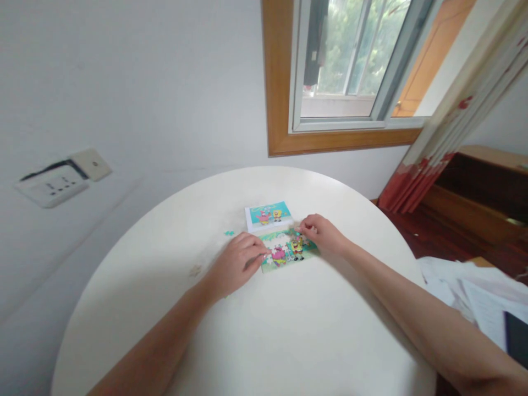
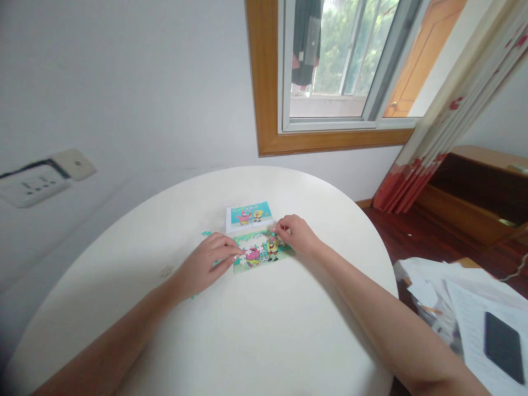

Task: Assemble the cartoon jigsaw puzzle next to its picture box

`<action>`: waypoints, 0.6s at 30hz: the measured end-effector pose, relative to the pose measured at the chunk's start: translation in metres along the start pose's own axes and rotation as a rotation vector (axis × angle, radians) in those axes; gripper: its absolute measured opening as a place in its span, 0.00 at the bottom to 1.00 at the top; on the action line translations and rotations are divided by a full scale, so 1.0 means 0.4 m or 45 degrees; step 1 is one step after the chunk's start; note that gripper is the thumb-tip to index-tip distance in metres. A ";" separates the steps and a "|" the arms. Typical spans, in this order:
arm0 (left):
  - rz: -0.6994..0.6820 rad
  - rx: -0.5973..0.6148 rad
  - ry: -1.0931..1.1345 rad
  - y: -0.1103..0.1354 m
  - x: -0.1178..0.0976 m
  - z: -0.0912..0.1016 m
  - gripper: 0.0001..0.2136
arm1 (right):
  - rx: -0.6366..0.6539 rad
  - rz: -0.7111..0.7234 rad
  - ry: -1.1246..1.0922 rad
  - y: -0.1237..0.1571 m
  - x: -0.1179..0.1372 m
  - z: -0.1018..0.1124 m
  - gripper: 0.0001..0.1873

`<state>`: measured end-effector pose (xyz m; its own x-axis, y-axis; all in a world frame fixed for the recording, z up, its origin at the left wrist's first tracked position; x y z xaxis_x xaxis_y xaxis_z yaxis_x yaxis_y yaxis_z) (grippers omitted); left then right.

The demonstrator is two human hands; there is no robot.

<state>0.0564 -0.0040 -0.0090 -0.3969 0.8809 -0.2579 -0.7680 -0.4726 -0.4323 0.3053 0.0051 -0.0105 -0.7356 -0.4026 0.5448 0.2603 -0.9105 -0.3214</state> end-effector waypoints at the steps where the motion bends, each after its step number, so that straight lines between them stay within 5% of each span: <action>1: -0.009 0.004 -0.003 -0.001 0.000 -0.002 0.10 | -0.029 -0.004 0.014 0.004 -0.006 -0.003 0.16; 18: 0.040 0.164 -0.046 0.001 -0.022 -0.023 0.13 | 0.031 0.043 0.199 0.013 0.058 -0.067 0.14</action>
Point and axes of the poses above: each hand's wrist, its own y-axis away from the middle knuckle, its own z-axis out of the back of the hand, x = y × z, the point moved 3 cm from there along -y, towards the middle knuckle
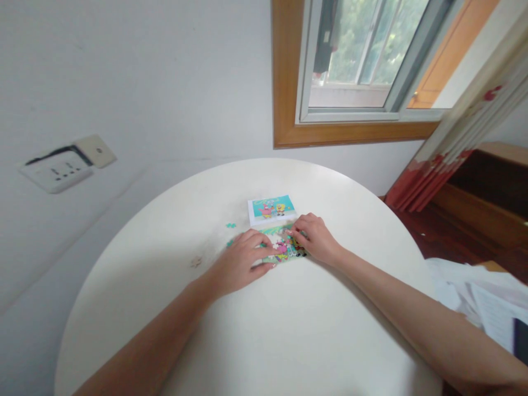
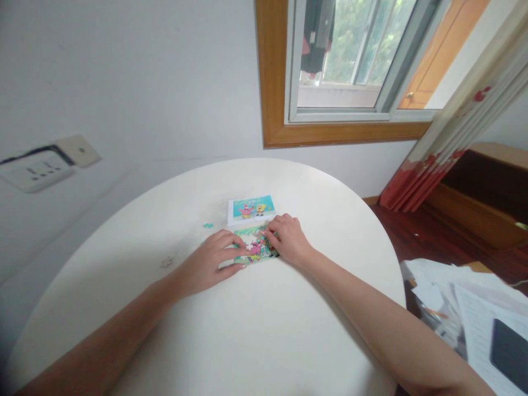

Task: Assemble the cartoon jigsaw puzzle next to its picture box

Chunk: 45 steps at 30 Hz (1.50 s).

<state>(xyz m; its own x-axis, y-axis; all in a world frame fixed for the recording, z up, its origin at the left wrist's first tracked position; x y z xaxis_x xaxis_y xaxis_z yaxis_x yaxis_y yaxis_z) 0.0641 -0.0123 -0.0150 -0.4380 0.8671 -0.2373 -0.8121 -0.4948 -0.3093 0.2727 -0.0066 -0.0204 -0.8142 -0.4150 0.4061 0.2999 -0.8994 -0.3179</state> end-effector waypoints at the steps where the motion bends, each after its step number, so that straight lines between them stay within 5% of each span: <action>1: 0.001 0.002 0.003 0.000 0.001 0.000 0.13 | 0.016 -0.001 -0.003 -0.001 -0.001 -0.003 0.14; 14: 0.012 -0.001 0.030 -0.002 0.003 -0.006 0.13 | 0.102 0.089 0.102 -0.038 -0.007 -0.015 0.12; 28: 0.026 -0.050 0.073 -0.006 0.005 -0.001 0.14 | 0.072 0.133 -0.124 -0.038 -0.024 -0.010 0.15; 35: 0.195 -0.261 0.199 -0.016 0.009 0.004 0.10 | 0.025 0.231 -0.379 -0.028 0.036 0.006 0.15; 45: 0.267 -0.340 0.360 -0.026 -0.010 0.004 0.04 | -0.012 0.226 -0.520 -0.014 0.084 0.021 0.10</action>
Point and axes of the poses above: each hand's wrist, its own y-axis away from the middle knuckle, its own z-axis out of the back of the hand, x = y × z, the point moved 3 cm from there along -y, towards the middle knuckle
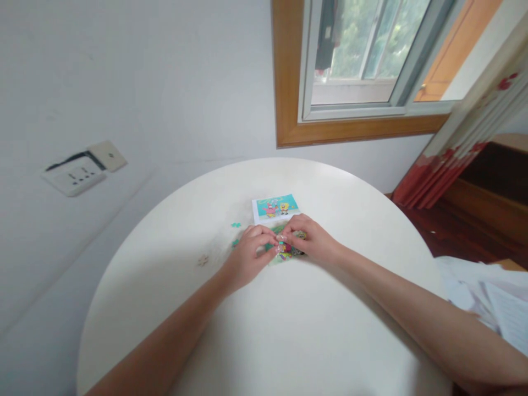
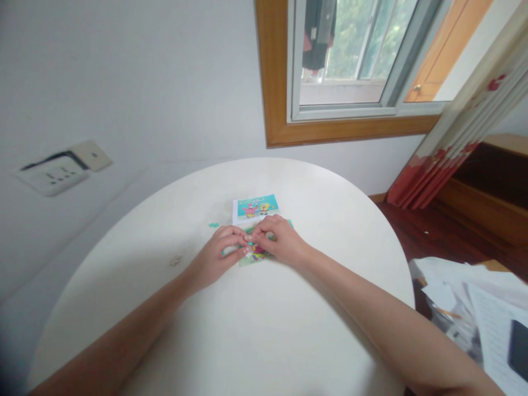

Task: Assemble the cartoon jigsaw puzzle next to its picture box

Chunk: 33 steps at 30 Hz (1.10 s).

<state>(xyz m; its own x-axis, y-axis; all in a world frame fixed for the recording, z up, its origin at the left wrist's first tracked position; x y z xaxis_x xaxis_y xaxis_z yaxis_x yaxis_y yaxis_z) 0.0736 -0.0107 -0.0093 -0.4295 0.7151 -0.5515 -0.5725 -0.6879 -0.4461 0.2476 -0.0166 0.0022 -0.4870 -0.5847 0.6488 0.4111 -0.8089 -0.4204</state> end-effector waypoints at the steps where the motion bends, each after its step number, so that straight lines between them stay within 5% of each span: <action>1: 0.003 0.001 0.010 0.000 -0.003 -0.001 0.04 | -0.005 0.011 -0.006 -0.001 -0.003 0.002 0.10; 11: -0.110 0.215 -0.282 0.012 -0.025 -0.012 0.11 | 0.023 -0.182 0.332 -0.012 -0.116 0.012 0.14; 24: -0.090 0.324 -0.419 0.017 -0.029 -0.024 0.13 | 0.112 -0.194 0.612 -0.009 -0.102 -0.006 0.12; 33: -0.100 0.329 -0.412 0.018 -0.019 -0.030 0.12 | 0.035 -0.161 0.607 -0.004 -0.097 0.014 0.11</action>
Point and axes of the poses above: each hand's wrist, its own y-axis away from the middle knuckle, its own z-axis out of the back of the hand, x = y × z, the point moved 3 cm from there along -y, towards the middle knuckle
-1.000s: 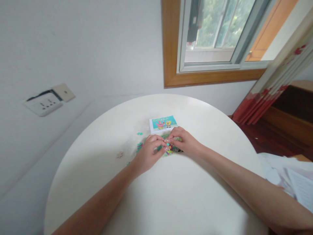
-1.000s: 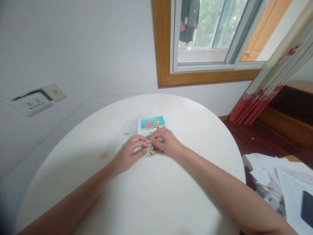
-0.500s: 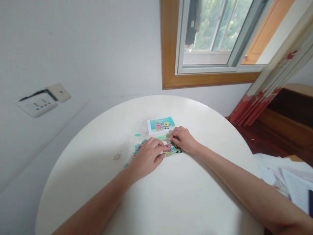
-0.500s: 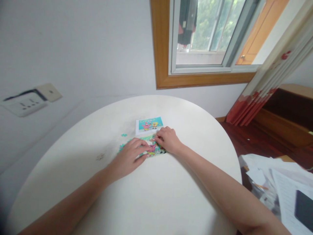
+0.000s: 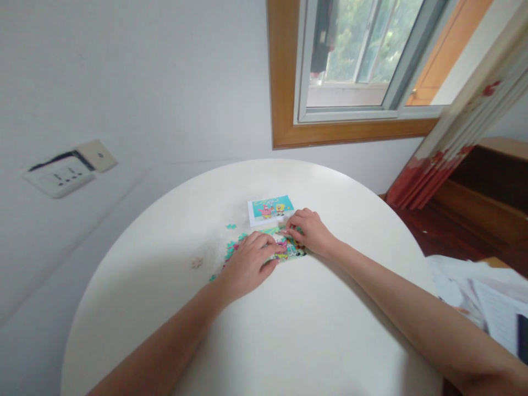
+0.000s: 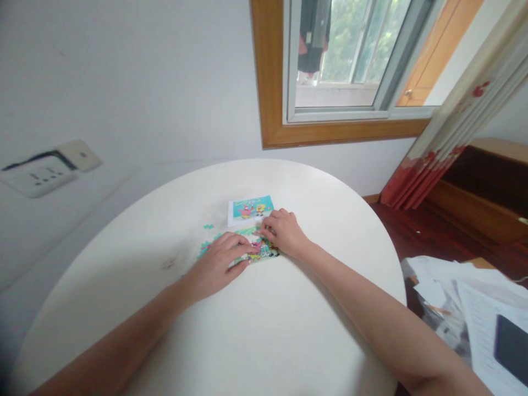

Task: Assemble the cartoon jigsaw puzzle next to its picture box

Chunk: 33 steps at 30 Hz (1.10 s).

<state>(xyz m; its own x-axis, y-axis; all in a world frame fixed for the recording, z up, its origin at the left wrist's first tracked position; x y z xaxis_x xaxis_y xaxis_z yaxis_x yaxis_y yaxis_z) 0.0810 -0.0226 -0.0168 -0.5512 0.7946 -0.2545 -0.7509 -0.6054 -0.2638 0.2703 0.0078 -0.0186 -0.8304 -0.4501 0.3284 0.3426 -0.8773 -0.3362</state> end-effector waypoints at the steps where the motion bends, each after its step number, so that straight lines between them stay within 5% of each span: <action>1: 0.001 -0.002 -0.006 0.001 0.000 0.000 0.12 | -0.010 -0.003 0.007 0.002 -0.003 0.008 0.10; 25: 0.018 -0.059 -0.145 0.003 0.001 -0.005 0.16 | 0.130 0.032 -0.047 0.033 0.005 0.022 0.07; 33: 0.212 -0.427 -0.167 0.012 0.091 0.091 0.13 | 0.123 0.013 -0.024 0.030 0.010 0.019 0.07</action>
<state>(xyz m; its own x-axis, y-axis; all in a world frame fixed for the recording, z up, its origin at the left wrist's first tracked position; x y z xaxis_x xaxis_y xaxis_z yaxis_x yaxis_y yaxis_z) 0.0440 0.0051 0.0067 -0.7135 0.6703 -0.2040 -0.4990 -0.6905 -0.5237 0.2745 -0.0058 -0.0148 -0.8186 -0.4612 0.3423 0.3923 -0.8843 -0.2533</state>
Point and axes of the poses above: each hand's wrist, its own y-axis away from the middle knuckle, its own z-axis out of the back of the hand, x = y × z, the point moved 3 cm from there along -y, towards the middle knuckle
